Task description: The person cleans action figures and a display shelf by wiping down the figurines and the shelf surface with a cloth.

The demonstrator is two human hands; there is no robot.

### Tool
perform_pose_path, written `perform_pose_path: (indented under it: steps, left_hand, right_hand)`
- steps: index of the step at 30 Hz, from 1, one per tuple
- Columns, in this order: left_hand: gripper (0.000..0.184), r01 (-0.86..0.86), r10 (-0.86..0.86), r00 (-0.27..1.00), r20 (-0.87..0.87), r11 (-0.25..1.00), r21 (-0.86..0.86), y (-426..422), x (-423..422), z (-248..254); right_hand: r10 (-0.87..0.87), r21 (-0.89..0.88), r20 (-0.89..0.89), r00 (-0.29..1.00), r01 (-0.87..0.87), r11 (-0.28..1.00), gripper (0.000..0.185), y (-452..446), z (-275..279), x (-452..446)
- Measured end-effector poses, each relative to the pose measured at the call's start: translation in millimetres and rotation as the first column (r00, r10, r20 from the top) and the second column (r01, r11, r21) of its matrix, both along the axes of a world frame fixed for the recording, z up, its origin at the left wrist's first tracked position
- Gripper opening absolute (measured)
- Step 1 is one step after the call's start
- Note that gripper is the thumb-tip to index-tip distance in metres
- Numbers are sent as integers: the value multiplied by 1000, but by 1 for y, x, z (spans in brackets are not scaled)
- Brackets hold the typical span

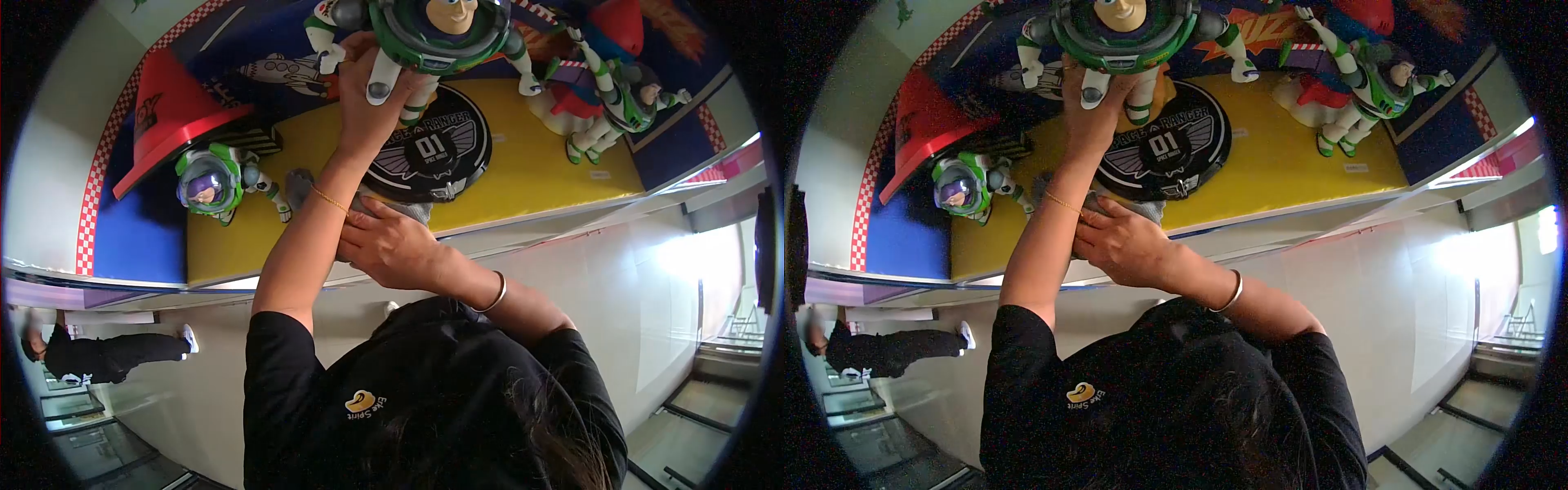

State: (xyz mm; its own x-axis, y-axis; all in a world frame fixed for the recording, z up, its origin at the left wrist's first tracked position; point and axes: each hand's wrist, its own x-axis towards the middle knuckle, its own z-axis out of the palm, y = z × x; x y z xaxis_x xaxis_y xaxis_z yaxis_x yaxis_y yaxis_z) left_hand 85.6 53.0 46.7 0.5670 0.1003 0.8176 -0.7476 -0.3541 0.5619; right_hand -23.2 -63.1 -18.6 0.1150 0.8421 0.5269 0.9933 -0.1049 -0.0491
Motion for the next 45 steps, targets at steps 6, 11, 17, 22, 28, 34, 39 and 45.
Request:
perform_pose_path:
  steps: [6,11,17,22,28,34,39,45]
  left_hand:
    - [26,27,-29,999,-26,998,-59,-5,-4,-1]
    - [27,46,-47,997,-55,999,-27,-1,-3,-1]
    - [30,101,-98,991,-92,994,35,4,-3,1]
    - [41,12,2,998,-71,981,195,12,-7,-1]
    - [41,39,-17,994,-105,977,210,16,-13,4]
    - [41,90,-56,987,-152,969,230,18,-16,7]
    - [42,80,-62,994,-86,973,218,17,-15,8]
    - [43,17,-15,1000,-9,958,286,21,-10,7]
  right_hand:
    - [3,57,-17,1000,-2,998,23,3,1,-1]
    - [-1,31,-25,1000,1,1000,23,9,0,-3]
    - [-7,62,31,999,5,998,23,8,2,-2]
    - [-14,61,9,1000,13,998,22,10,2,-4]
    - [-85,49,34,996,83,995,24,22,7,-12]
    - [-128,1,35,991,128,992,25,30,6,-16]
    - [-140,9,-1,990,140,990,24,33,3,-17]
    - [-190,50,-25,981,191,980,23,35,0,-20]
